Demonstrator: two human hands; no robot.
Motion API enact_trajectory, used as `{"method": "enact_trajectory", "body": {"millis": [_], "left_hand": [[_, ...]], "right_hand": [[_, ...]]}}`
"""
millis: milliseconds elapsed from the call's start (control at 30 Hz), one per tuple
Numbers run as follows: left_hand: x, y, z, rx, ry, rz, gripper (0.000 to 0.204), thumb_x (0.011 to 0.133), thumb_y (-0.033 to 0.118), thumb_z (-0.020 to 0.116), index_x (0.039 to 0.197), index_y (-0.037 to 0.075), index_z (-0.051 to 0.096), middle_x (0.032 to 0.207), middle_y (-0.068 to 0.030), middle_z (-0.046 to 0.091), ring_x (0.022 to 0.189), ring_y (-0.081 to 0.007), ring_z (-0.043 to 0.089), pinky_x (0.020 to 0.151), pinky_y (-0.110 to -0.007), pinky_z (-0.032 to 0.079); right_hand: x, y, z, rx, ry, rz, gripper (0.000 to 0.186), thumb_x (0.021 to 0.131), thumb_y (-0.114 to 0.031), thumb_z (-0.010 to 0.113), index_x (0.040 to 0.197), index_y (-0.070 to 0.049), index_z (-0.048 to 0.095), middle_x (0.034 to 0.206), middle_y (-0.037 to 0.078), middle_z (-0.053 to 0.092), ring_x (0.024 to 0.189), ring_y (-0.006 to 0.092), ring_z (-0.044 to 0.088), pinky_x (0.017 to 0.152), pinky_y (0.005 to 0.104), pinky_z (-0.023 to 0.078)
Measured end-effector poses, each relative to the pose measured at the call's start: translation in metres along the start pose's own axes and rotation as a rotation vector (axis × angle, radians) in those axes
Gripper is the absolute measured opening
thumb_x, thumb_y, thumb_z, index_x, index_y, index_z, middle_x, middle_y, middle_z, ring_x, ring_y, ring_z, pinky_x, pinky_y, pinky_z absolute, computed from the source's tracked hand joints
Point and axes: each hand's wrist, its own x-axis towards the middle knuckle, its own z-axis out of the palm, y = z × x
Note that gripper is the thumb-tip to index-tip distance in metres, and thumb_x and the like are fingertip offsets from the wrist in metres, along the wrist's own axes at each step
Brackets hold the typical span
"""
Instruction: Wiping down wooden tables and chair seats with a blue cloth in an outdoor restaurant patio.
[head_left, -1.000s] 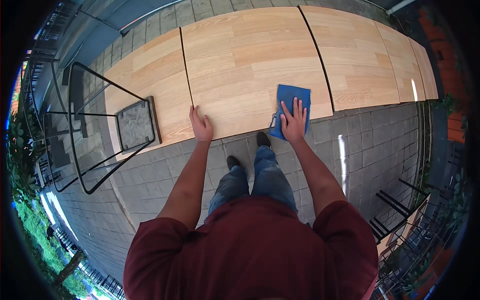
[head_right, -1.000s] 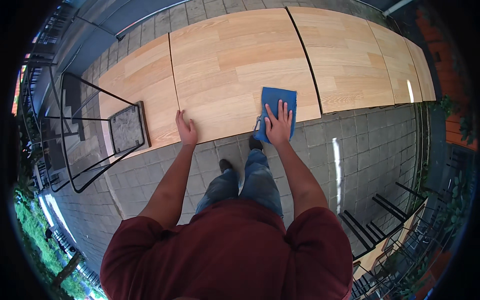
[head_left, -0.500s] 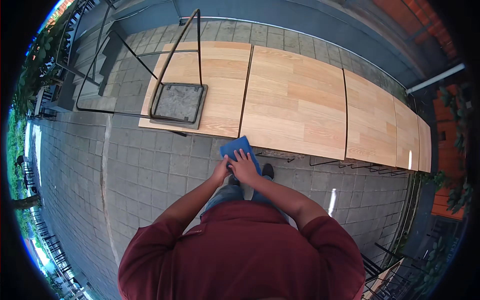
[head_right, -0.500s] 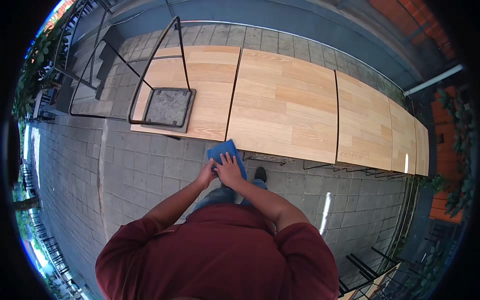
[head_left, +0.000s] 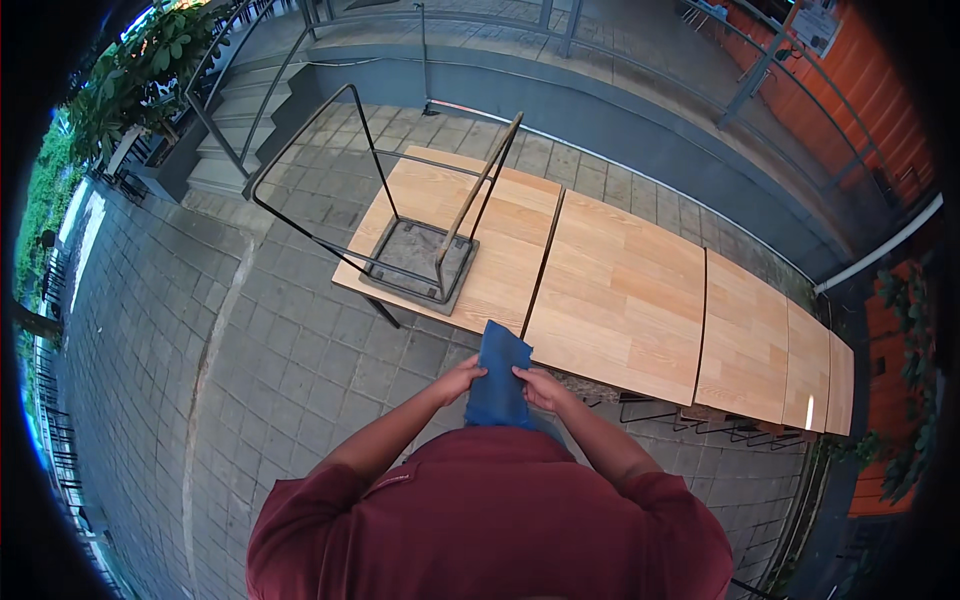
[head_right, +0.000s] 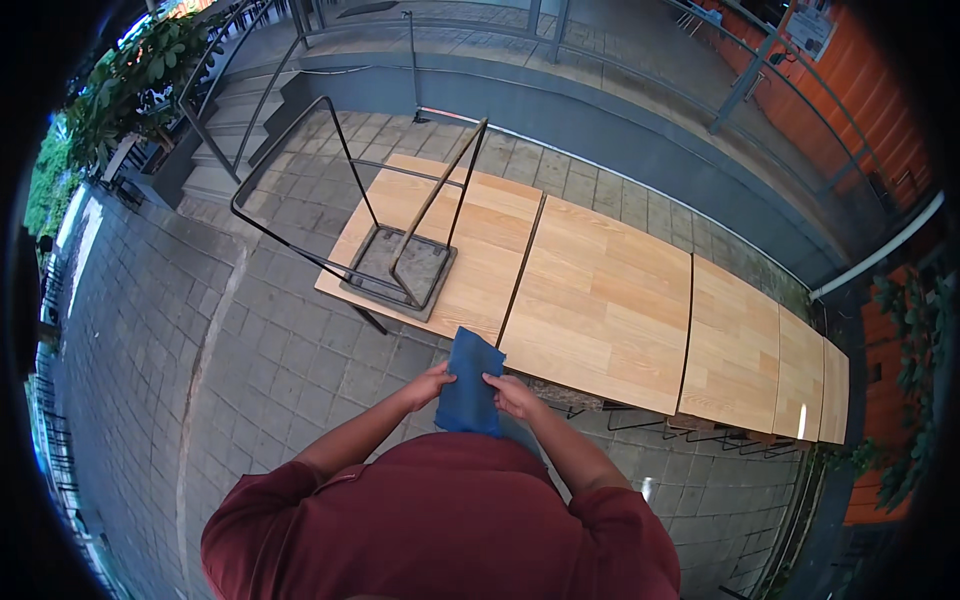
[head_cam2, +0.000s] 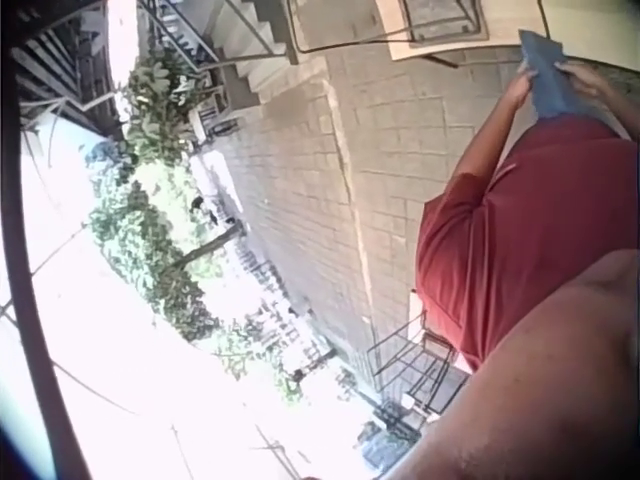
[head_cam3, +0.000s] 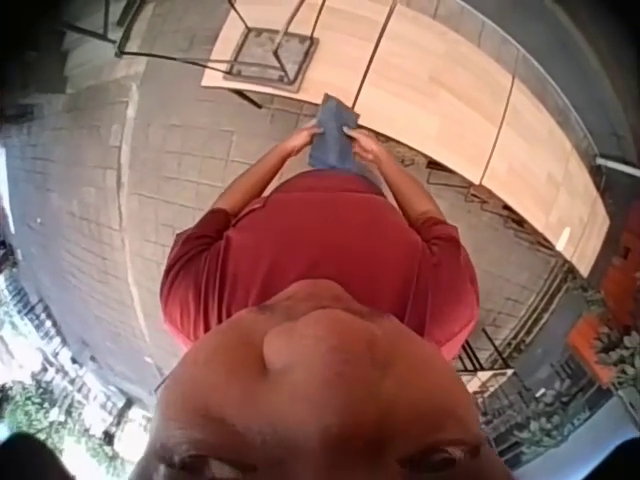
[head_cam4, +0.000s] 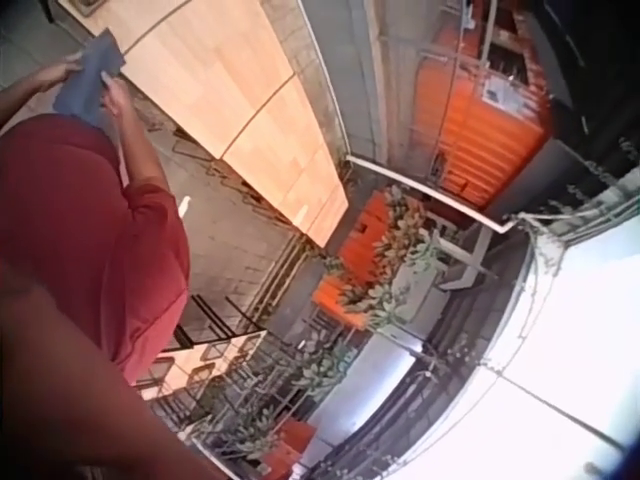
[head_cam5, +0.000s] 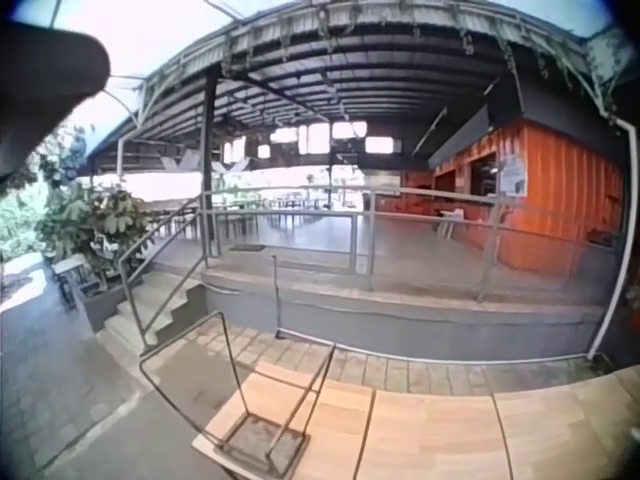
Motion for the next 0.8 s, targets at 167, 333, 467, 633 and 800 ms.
{"method": "enact_trajectory", "body": {"millis": [167,333,467,633,800], "left_hand": [[0.037,0.019,-0.018,0.560,0.230,0.051,0.049,0.111,0.031,0.059,0.153,0.006,0.054,0.137,-0.0186,0.071,0.124,-0.0297,0.069,0.105,-0.043,0.054],[0.031,0.057,-0.058,0.972,0.182,0.125,0.051,0.111,0.040,0.059,0.149,0.006,0.057,0.124,-0.0205,0.075,0.114,-0.0338,0.072,0.099,-0.045,0.056],[-0.028,0.128,-0.059,1.063,0.156,0.036,0.055,0.110,0.045,0.059,0.151,0.007,0.058,0.128,-0.0252,0.074,0.118,-0.0388,0.072,0.101,-0.048,0.056],[-0.076,0.183,-0.102,1.009,0.173,0.012,0.051,0.112,0.039,0.058,0.151,0.008,0.058,0.119,-0.0189,0.077,0.109,-0.0315,0.074,0.098,-0.044,0.057],[-0.152,0.317,-0.099,0.680,0.031,0.376,0.039,0.116,0.025,0.056,0.147,0.002,0.059,0.109,-0.0082,0.075,0.104,-0.0181,0.071,0.098,-0.035,0.055]], "right_hand": [[0.020,-0.033,-0.003,-0.039,0.130,-0.348,0.028,0.112,-0.013,0.062,0.138,-0.002,0.062,0.130,0.012,0.073,0.116,0.0227,0.071,0.103,0.0407,0.058],[0.084,-0.064,-0.034,-0.322,0.295,-0.651,0.031,0.112,-0.011,0.060,0.141,0.001,0.061,0.132,0.013,0.073,0.115,0.0217,0.071,0.102,0.0363,0.056],[0.115,-0.093,-0.033,-0.357,0.347,-0.652,0.034,0.112,-0.010,0.060,0.144,0.000,0.060,0.132,0.015,0.073,0.118,0.0231,0.070,0.103,0.0358,0.055],[0.170,-0.099,-0.063,-0.656,0.589,-0.675,0.051,0.104,-0.016,0.069,0.150,0.001,0.053,0.135,0.022,0.072,0.125,0.0343,0.070,0.107,0.0418,0.055],[0.117,-0.130,-0.035,-1.025,0.694,-0.436,0.073,0.093,-0.032,0.081,0.149,0.005,0.052,0.138,0.033,0.068,0.127,0.0414,0.070,0.107,0.0460,0.056]]}}
